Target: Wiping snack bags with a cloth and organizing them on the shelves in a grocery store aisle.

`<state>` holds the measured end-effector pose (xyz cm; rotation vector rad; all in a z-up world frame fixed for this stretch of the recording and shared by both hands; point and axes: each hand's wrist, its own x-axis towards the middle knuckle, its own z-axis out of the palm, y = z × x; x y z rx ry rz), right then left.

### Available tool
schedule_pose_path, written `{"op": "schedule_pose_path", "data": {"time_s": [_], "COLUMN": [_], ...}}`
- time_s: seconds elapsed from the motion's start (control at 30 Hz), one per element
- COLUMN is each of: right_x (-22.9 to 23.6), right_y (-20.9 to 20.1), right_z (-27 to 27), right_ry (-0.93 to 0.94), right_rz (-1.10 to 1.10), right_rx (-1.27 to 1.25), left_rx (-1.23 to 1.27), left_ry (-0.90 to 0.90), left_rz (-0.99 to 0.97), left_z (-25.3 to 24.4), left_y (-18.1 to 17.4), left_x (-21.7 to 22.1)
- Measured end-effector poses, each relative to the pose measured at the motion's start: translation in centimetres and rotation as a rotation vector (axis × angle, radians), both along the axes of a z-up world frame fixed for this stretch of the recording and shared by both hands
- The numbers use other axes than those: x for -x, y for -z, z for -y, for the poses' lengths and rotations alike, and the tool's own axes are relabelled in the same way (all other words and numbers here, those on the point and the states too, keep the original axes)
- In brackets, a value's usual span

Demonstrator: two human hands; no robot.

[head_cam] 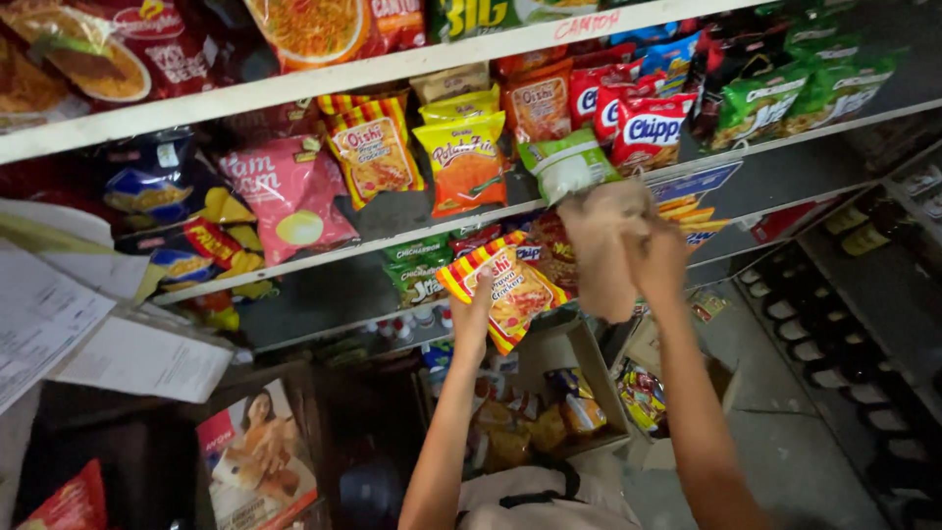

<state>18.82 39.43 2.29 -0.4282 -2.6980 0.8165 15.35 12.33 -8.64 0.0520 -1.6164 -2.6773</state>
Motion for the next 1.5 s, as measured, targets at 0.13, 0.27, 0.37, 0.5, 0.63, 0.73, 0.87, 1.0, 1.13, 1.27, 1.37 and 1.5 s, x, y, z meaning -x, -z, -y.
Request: {"op": "schedule_pose_path", "data": {"time_s": [0.13,0.27,0.37,0.5,0.63,0.73,0.87,1.0,1.13,1.27,1.37,1.5], "right_x": [-2.4,-5.5,-5.6,-2.8,-0.2,1.4,-0.6,-2.9,-2.7,-1.7,-1.2,0.1], "right_y": [0.8,-1.5,-2.2,-2.4,1.1,4.7,-0.2,-2.0,-0.1,3.2,4.9,6.7], "right_z": [1.1,11.8,17.1,17.2,12.6,9.0,9.8,14.2,14.6,13.9,13.6,13.0], "right_ry": [-0.027,-0.357,-0.496,-0.448,-0.542,-0.507,-0.337,-0.629,-0.538,-0.435,-0.414,-0.312], "right_rz": [-0.526,-0.610,-0.544,-0.636,-0.525,-0.283,-0.345,-0.204,-0.332,-0.354,-0.404,-0.486], "right_rx": [-0.219,0.225,0.023,-0.119,0.350,0.662,1.115,0.702,0.668,0.797,0.766,0.680], "left_rx": [-0.041,0.116,0.186,-0.024,-0.337,-0.342,-0.310,-0.325,-0.300,-0.305,-0.319,-0.280], "left_ry": [-0.041,-0.125,-0.119,-0.052,-0.022,0.011,0.015,0.020,0.049,0.126,0.147,0.151], "left_rz": [-0.005,-0.106,-0.140,-0.017,0.078,0.148,0.106,0.017,0.071,0.065,0.062,0.058], "left_z": [0.7,-1.0,-0.6,0.9,1.4,2.3,2.6,2.2,3.3,4.0,4.3,4.8], "left_y": [-0.8,2.2,2.9,-2.2,-1.5,-2.8,-2.7,-1.2,-0.3,-0.1,0.2,2.1], "left_x": [-1.0,-1.9,-2.4,-5.2,-4.8,-4.8,-4.3,-3.8,-4.1,-4.4,-4.4,-4.0]}}
